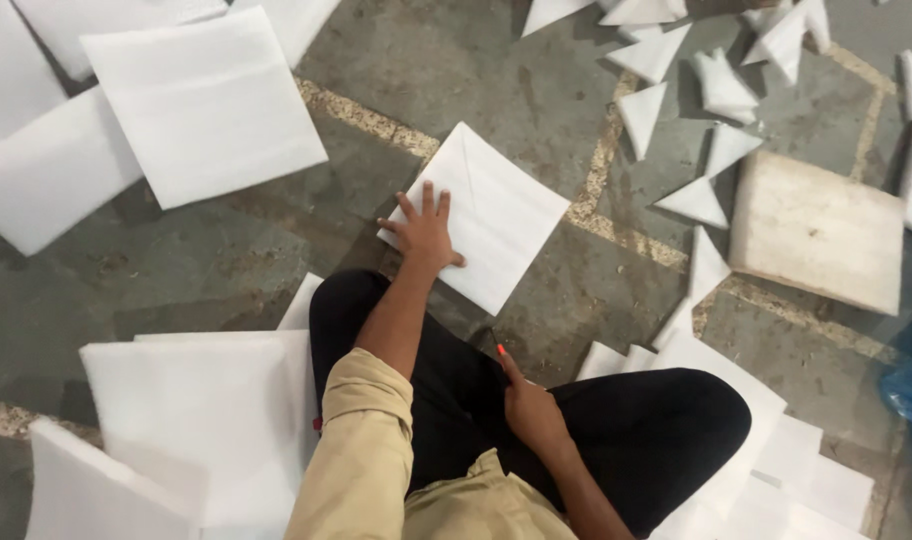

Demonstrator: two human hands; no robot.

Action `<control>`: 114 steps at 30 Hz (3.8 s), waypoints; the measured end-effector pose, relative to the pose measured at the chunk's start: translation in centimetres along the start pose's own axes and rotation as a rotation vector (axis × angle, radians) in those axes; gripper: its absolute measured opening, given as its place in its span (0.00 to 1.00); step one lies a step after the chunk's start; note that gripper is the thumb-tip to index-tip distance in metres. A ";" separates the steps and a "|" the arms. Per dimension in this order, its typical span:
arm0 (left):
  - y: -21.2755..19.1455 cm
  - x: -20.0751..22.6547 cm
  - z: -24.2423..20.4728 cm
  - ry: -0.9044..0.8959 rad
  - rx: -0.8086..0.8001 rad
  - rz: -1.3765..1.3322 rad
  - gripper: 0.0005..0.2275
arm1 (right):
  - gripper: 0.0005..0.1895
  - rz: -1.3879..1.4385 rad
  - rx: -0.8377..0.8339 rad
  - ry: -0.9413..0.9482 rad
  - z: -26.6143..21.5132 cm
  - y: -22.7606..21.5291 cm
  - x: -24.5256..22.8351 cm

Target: The person sits on the floor and uses a red utility knife to cut white foam sheets into triangular shapes. They repeatedly pick up a sheet, score it diagonally, and separate the pieces, accumulating a pile of cut triangles.

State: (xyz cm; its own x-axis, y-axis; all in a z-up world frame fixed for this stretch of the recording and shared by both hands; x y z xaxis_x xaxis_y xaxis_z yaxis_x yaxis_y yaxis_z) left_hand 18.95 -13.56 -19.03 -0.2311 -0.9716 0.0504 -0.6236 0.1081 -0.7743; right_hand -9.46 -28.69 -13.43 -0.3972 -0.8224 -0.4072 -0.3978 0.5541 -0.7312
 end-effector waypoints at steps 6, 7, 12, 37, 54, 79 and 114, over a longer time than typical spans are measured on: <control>7.2 3.9 -0.2 0.137 0.254 -0.190 0.50 | 0.36 0.122 0.101 0.005 0.3 -2.8 -0.9; 7.5 4.0 -0.8 0.125 0.254 -0.204 0.51 | 0.36 0.151 0.126 -0.015 1.2 -3.3 -1.4; 1.1 0.6 -1.4 -0.096 0.163 -0.070 0.59 | 0.35 0.163 0.199 -0.137 8.0 -4.5 -4.3; -0.9 1.9 0.0 0.072 0.051 -0.006 0.59 | 0.36 0.007 0.149 -0.135 22.9 -7.1 -7.5; 3.7 3.3 -1.3 0.058 0.218 -0.148 0.48 | 0.33 0.153 0.219 -0.090 5.8 -5.6 -3.1; 2.4 3.4 0.1 0.041 0.120 -0.213 0.53 | 0.28 0.058 0.100 -0.046 4.9 -1.9 0.2; 1.1 5.0 0.2 0.082 0.085 -0.160 0.53 | 0.36 0.024 0.186 -0.099 25.8 -8.6 -6.7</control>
State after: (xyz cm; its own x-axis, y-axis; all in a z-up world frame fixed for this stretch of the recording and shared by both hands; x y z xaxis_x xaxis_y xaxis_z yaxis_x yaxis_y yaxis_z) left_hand 17.32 -18.35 -19.74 -0.1963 -0.9542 0.2259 -0.5925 -0.0682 -0.8027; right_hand 18.01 -31.24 -18.53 -0.3176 -0.8229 -0.4711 -0.2260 0.5482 -0.8052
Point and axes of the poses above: each hand's wrist, its own z-axis towards the middle knuckle, its own y-axis out of the palm, x = y × z, the point moved 9 cm from there along z, towards the middle knuckle, and after that the axes turned 7 degrees about z, right-handed, at the moved point
